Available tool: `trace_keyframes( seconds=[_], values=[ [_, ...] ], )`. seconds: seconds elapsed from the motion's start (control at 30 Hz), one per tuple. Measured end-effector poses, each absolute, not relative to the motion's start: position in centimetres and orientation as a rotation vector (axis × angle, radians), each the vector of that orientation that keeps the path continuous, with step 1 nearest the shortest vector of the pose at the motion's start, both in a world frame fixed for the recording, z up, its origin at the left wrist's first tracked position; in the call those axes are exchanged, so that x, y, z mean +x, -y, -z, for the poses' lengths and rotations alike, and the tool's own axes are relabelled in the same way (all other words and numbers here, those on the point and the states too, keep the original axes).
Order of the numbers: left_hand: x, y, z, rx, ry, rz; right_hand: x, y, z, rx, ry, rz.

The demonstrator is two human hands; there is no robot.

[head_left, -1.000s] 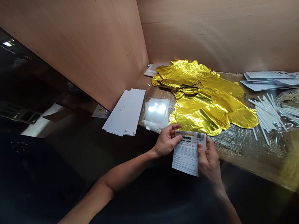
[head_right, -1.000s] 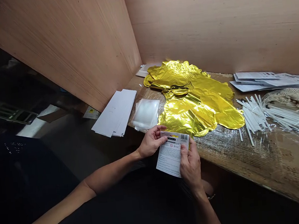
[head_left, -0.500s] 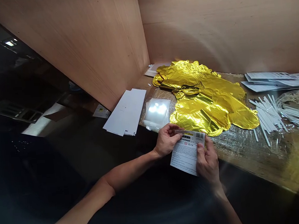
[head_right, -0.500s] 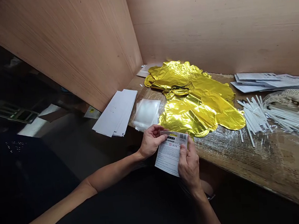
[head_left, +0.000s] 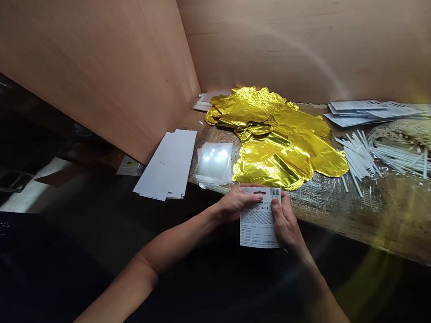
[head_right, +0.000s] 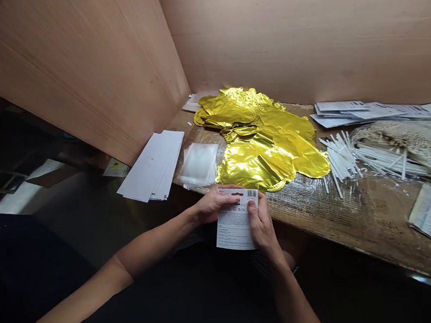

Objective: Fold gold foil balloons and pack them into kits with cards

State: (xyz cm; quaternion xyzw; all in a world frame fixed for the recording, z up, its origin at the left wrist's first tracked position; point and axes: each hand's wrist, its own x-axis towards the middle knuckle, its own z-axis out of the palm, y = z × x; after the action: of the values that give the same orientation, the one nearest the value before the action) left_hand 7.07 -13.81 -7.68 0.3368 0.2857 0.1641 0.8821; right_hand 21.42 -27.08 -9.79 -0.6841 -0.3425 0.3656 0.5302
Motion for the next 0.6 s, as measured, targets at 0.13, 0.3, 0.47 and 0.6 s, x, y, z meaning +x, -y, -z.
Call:
trace_keyframes(
  seconds=[0.13,0.3,0.47,0.6],
  values=[
    [8.5,13.3,7.1,0.637,-0.642,-0.428,22.0,28.5,10.8,-1.398,0.605,-1.113],
    [10.6,13.9,7.0,0.640,-0.590,-0.494,21.2,31.3,11.9,-1.409,0.421,-1.138],
    [12.1,17.0,8.3,0.652,-0.526,-0.364,21.6,32.7,11.8,-1.394,0.284,-1.017],
    [13.4,18.4,8.5,0.666,-0.506,-0.374,21.6,33.1,11.5,-1.290,0.218,-0.958]
  ],
)
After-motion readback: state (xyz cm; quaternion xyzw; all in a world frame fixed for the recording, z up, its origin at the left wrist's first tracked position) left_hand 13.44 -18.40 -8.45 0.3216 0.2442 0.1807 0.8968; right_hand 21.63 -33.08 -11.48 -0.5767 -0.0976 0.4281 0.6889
